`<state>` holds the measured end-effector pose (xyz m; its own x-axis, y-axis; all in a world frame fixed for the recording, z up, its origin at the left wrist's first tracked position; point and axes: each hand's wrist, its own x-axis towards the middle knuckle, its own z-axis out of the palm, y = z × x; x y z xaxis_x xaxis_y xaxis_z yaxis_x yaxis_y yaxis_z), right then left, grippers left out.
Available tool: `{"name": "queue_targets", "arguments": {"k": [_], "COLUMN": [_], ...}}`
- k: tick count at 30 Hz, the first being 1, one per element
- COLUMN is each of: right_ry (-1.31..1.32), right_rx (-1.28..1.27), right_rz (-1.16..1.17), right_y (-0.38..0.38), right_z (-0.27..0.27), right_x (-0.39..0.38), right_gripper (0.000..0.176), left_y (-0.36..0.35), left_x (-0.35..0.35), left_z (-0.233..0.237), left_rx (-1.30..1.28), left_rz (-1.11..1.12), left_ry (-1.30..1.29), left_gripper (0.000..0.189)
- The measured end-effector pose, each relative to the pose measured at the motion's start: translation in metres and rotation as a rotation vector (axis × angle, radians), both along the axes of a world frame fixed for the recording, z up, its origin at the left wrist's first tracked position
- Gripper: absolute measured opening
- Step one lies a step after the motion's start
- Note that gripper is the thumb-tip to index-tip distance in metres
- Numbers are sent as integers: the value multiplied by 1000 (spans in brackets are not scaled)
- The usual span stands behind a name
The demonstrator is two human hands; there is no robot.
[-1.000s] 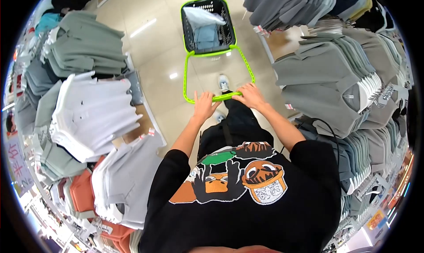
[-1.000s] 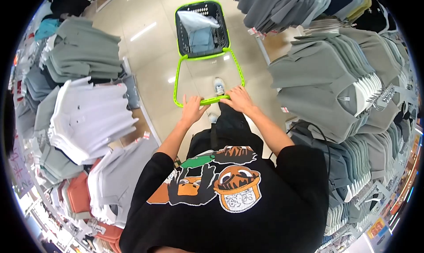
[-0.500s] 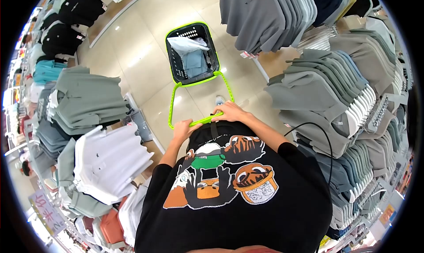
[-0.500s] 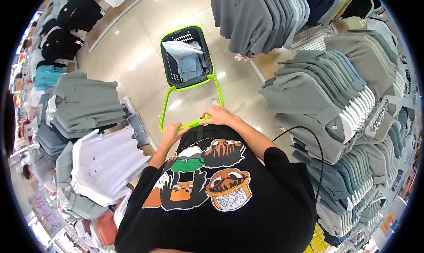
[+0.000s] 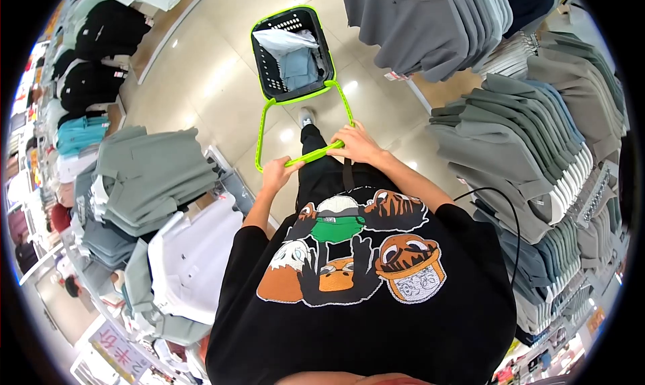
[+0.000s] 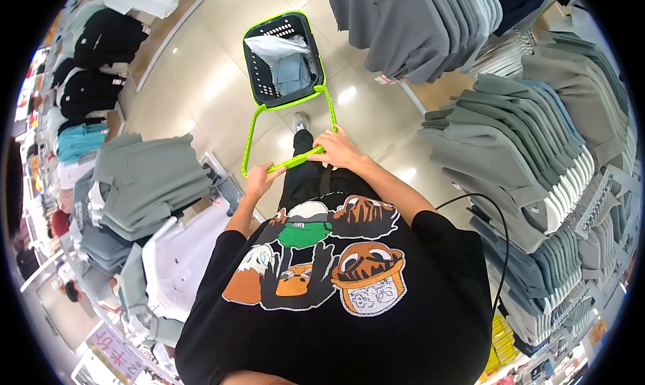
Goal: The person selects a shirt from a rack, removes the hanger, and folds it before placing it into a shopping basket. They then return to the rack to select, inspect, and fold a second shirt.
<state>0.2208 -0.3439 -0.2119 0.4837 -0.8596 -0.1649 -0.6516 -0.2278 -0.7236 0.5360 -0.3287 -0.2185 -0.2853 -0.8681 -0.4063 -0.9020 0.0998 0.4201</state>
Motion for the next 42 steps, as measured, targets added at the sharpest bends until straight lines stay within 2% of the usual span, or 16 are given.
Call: {"name": "queue_targets", "arguments": {"k": [1, 2, 4, 5, 7, 8, 10, 11, 13, 16, 23, 30, 35, 37, 40, 42], "right_ry": [-16, -17, 18, 23, -15, -6, -366, -367, -888, -1017, -998, -807, -740, -704, -756, -797], "right_rx": [-3, -2, -180, -174, -221, -224, 294, 290, 669, 599, 691, 535, 518, 670, 635, 660], "right_rz": [-58, -78, -346, -374, -735, -760, -1141, -1161, -1074, -1124, -1206, -1352, -1491, -1372, -1417, -1406], "right_y": [-8, -14, -32, -39, -57, -72, -100, -117, -152, -186, -209, -213, -202, -198, -197, -197], "right_z": [-2, -4, -5, -6, -20, -30, -60, -48, -16, -18, -17, -35, -62, -71, -67, -58], "right_x": [3, 8, 19, 29, 48, 59, 85, 91, 98, 116, 142, 151, 135, 126, 123, 116], "right_gripper": [54, 54, 69, 69, 79, 79, 74, 74, 65, 65, 62, 55, 56, 47, 41, 42], "left_y": [-14, -27, -55, -71, -107, -126, -168, -185, -214, -242, -277, -263, -265, -269, -271, -266], "left_x": [3, 5, 7, 9, 9, 8, -5, -12, -23, -24, 4, 2, -19, -17, -14, -16], "left_z": [0, 1, -3, -5, -11, -14, -5, -4, -1, -3, -18, -65, -64, -65, -61, -49], "left_rx": [27, 28, 9, -1, -33, -75, -24, -48, -69, -66, 41, 248, 354, 373, 423, 152], "left_rz": [24, 3, 65, 59, 31, 36, 31, 52, 60, 21, -45, 75, -58, -114, -215, -247], "left_ry": [6, 5, 78, 63, 65, 62, 83, 102, 126, 119, 129, 348, 268, 214, 115, 481], "left_gripper": [67, 67, 65, 63, 64, 64, 67, 67, 68, 70, 74, 74, 75, 75, 62, 49]}}
